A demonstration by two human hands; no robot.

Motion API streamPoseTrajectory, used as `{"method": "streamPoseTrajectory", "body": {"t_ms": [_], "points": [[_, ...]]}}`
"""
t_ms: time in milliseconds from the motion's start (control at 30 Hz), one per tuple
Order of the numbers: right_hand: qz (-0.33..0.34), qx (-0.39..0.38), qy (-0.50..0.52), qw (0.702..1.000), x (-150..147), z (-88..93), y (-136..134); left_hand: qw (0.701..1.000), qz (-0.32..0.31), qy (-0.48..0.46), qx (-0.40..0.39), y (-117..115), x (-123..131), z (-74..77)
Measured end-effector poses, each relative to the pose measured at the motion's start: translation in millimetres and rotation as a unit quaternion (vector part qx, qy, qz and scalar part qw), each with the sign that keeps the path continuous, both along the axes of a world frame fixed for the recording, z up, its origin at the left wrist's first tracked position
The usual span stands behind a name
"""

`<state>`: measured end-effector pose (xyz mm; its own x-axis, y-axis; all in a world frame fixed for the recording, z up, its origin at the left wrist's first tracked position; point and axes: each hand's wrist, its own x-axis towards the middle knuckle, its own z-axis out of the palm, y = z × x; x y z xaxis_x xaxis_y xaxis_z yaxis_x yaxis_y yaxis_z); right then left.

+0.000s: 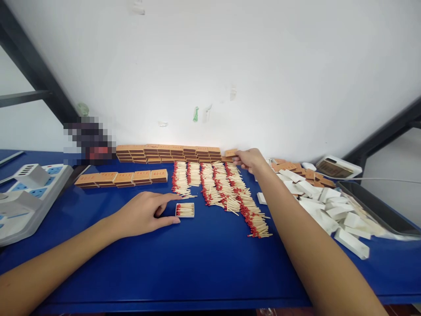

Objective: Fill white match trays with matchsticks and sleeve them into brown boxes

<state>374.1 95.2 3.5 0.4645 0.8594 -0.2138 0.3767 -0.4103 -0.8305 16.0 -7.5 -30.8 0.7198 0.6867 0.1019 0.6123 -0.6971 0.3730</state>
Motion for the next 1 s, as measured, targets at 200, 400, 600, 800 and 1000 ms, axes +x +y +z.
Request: {"method": "streamPoseTrajectory", "body": {"t_ms": [200,400,600,800,1000], "points": [[0.076,0.15,0.035,0.985,-36,28.3,-71,0.985,0.059,-0.105,0.124,0,-4,8.6],[0.277,0.141,0.161,0.937,-119,-6.7,-135,0.957,0.05,-0.168,0.23,0,-6,12.6],[0.326,0.103,0.182,0.922,-122,-26.0,-139,0.964,0.002,-0.154,0.219,2,-3,5.5],[0.399,0.188,-0.195,0.876,-99,-17.4,-142,0.99,0.002,-0.096,0.104,16,-14,14.9],[0.48,0.154,-0.26,0.823,-96,-25.4,-139,0.998,-0.018,-0.052,-0.007,28,-22,21.8]]}}
